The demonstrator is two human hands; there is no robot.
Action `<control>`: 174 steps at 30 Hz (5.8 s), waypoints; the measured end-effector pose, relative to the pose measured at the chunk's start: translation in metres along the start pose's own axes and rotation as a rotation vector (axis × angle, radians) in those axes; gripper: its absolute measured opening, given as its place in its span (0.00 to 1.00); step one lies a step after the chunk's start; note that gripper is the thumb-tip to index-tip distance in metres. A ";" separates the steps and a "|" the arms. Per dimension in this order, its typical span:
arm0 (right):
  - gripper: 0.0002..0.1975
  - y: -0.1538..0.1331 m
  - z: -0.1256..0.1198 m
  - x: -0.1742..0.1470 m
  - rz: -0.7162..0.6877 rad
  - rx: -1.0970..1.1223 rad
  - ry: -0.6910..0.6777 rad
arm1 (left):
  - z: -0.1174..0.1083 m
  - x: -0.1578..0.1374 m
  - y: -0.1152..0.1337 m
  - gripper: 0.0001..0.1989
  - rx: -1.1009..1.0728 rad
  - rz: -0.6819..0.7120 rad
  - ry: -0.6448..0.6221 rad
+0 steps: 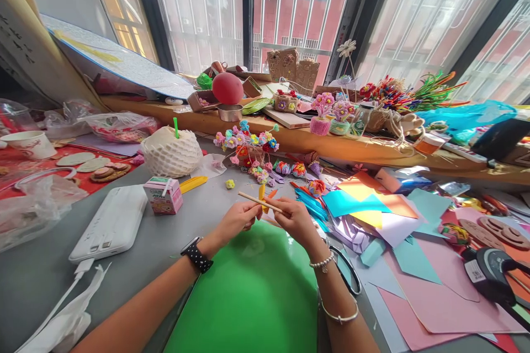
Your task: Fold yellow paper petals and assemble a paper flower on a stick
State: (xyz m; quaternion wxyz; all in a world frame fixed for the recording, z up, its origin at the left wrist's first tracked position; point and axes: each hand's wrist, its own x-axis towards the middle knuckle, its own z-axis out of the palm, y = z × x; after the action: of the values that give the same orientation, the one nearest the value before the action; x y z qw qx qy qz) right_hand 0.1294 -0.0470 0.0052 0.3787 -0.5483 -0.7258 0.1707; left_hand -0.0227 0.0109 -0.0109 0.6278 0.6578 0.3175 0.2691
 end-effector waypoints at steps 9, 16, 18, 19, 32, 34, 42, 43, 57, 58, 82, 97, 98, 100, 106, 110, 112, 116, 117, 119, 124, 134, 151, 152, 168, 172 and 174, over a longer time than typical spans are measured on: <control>0.16 0.005 -0.017 -0.001 0.033 -0.062 0.092 | -0.021 -0.007 0.020 0.14 0.246 -0.121 -0.304; 0.11 0.003 -0.011 -0.002 -0.052 -0.036 -0.137 | -0.028 -0.009 0.021 0.13 0.266 -0.109 -0.315; 0.10 0.003 -0.009 -0.001 -0.044 -0.046 -0.116 | -0.029 -0.006 0.018 0.17 0.242 -0.089 -0.242; 0.10 0.003 -0.009 -0.001 -0.041 -0.052 -0.090 | -0.029 -0.004 0.017 0.20 0.220 -0.077 -0.198; 0.08 -0.001 0.004 -0.001 -0.063 -0.192 0.379 | -0.004 -0.007 0.021 0.33 -0.210 0.063 -0.032; 0.08 -0.003 0.008 -0.001 -0.091 -0.201 0.380 | -0.001 -0.008 0.021 0.29 -0.262 0.086 -0.042; 0.09 -0.009 0.007 -0.002 -0.126 -0.137 0.288 | -0.003 -0.007 0.019 0.19 -0.228 0.180 0.019; 0.10 -0.009 0.007 -0.002 -0.132 -0.137 0.269 | -0.003 -0.007 0.019 0.19 -0.214 0.173 0.027; 0.07 -0.003 -0.009 -0.002 -0.091 -0.079 0.235 | -0.006 -0.008 0.020 0.16 -0.116 0.166 -0.077; 0.07 -0.003 -0.009 -0.002 -0.088 -0.070 0.229 | -0.006 -0.008 0.020 0.16 -0.107 0.165 -0.080; 0.11 -0.006 0.011 0.003 0.085 0.097 0.122 | -0.001 -0.006 0.008 0.20 0.046 0.156 -0.046; 0.11 0.002 0.004 0.002 0.105 0.338 0.058 | 0.008 -0.009 0.011 0.18 -0.107 0.162 -0.123; 0.11 0.002 0.003 0.001 0.116 0.382 0.035 | 0.008 -0.010 0.013 0.18 -0.110 0.162 -0.132; 0.11 0.002 0.000 0.001 0.141 0.467 -0.004 | 0.008 -0.011 0.016 0.18 -0.117 0.163 -0.146; 0.10 -0.006 -0.005 0.002 0.173 0.565 -0.009 | 0.006 -0.011 0.018 0.19 -0.152 0.167 -0.194; 0.10 -0.010 -0.010 0.001 0.155 0.581 -0.034 | 0.004 -0.010 0.018 0.17 -0.201 0.178 -0.267; 0.09 -0.011 -0.011 -0.001 0.133 0.582 -0.067 | 0.003 -0.011 0.019 0.15 -0.210 0.171 -0.296; 0.08 -0.012 -0.009 -0.001 0.080 0.561 -0.046 | 0.002 -0.012 0.020 0.15 -0.234 0.160 -0.300; 0.09 -0.012 -0.008 -0.001 0.073 0.560 -0.038 | 0.002 -0.012 0.020 0.16 -0.251 0.161 -0.299; 0.09 -0.012 -0.007 0.000 0.072 0.562 -0.031 | 0.002 -0.011 0.020 0.17 -0.290 0.171 -0.289; 0.11 -0.011 -0.009 0.001 0.086 0.527 -0.009 | 0.002 -0.010 0.020 0.14 -0.266 0.206 -0.258; 0.12 -0.011 -0.007 0.000 0.102 0.517 0.034 | 0.003 -0.011 0.021 0.15 -0.366 0.209 -0.213; 0.11 -0.014 -0.005 0.001 0.048 0.323 0.054 | 0.000 -0.010 0.019 0.14 -0.209 0.238 -0.219; 0.12 -0.014 -0.007 0.001 0.054 0.314 0.046 | 0.001 -0.010 0.019 0.13 -0.197 0.244 -0.212; 0.12 -0.018 -0.030 -0.004 0.072 0.304 0.079 | -0.002 -0.014 0.026 0.11 -0.172 0.195 -0.086; 0.12 -0.016 -0.030 -0.004 0.082 0.284 0.070 | -0.003 -0.012 0.024 0.12 -0.158 0.183 -0.083; 0.15 -0.014 -0.031 -0.003 0.067 0.223 0.035 | -0.004 -0.011 0.024 0.11 -0.149 0.198 -0.071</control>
State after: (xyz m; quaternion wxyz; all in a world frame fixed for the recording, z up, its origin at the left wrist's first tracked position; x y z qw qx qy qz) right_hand 0.1431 -0.0596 0.0337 0.4439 -0.5298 -0.6769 0.2532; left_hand -0.0308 0.0046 0.0138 0.6560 0.6466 0.2077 0.3292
